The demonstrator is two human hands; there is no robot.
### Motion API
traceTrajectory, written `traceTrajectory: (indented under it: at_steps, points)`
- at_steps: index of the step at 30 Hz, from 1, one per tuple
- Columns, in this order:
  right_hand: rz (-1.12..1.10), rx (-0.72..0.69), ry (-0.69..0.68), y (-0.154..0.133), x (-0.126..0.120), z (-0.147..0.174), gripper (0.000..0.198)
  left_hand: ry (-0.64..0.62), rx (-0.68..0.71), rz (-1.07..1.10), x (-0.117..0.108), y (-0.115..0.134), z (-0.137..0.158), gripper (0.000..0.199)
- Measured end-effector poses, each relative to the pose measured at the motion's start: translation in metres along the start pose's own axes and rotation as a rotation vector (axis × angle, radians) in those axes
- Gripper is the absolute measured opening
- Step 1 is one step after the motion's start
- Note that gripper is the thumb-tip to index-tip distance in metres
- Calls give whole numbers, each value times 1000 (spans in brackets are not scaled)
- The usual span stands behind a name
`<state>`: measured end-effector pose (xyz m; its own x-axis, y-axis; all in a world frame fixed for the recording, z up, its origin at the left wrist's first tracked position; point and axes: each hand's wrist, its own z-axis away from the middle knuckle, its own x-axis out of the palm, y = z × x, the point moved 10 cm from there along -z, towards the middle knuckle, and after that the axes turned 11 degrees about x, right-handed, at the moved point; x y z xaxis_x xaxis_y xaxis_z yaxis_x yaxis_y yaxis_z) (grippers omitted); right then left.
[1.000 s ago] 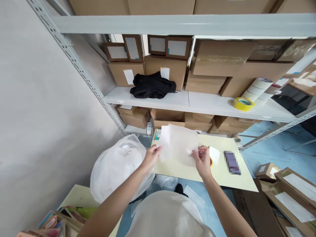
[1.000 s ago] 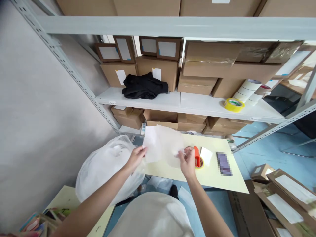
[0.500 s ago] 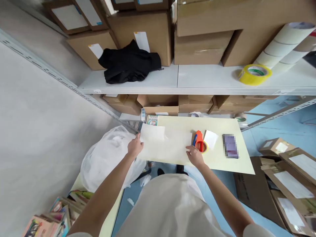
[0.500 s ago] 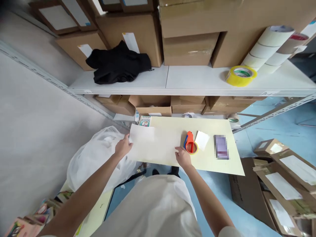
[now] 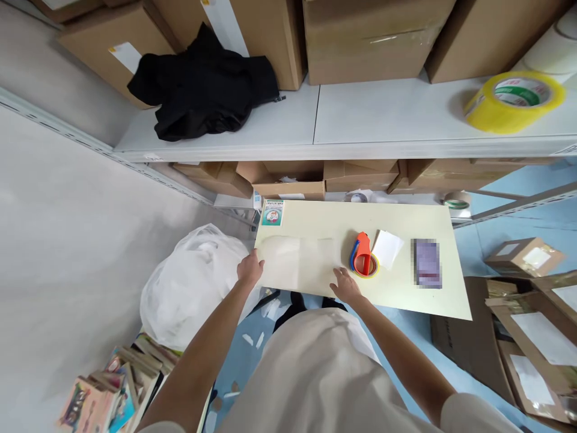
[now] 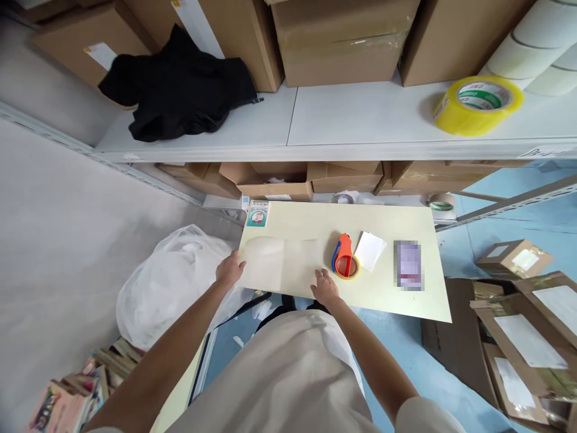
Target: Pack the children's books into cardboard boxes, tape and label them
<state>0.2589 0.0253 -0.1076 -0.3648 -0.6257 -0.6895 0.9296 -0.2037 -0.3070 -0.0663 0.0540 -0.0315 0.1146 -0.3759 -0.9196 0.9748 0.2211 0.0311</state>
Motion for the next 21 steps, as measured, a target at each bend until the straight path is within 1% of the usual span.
traceTrajectory:
  at_steps: [2,3,4,5,6,8,9,10,12,14,15,18,21]
  points:
    - [35,11,51,0,-5,4,59,115,15,-43,-13,4,2,51]
    - [45,5,88,-1,-8,6,61,167,49,-69,-19,10,4,53]
    - [48,-12,123,-4,-12,8,63,194,108,-89,-21,20,6,53]
    - [45,-39,147,-8,-15,9,64,189,190,-97,-18,33,7,52]
    - [42,-72,152,-13,-16,9,63,148,292,-91,-9,48,8,50]
    - [50,-128,109,-24,-11,5,60,0,496,-62,18,79,12,46]
    - [63,-140,68,-29,-6,1,57,-80,566,-53,34,90,14,45]
    - [80,-138,25,-32,1,-3,55,-151,607,-52,50,98,16,45]
    - [115,-112,-40,-36,12,-10,54,-252,623,-70,77,104,14,49]
    - [143,-101,-65,-39,21,-14,54,-301,616,-83,96,103,10,54]
    - [153,-106,-68,-41,23,-15,54,-309,627,-81,102,102,8,55]
    - [143,-78,-56,-40,25,-14,52,-291,691,-40,106,99,5,51]
    - [66,13,11,-39,11,-18,52,-240,734,64,94,93,-1,43]
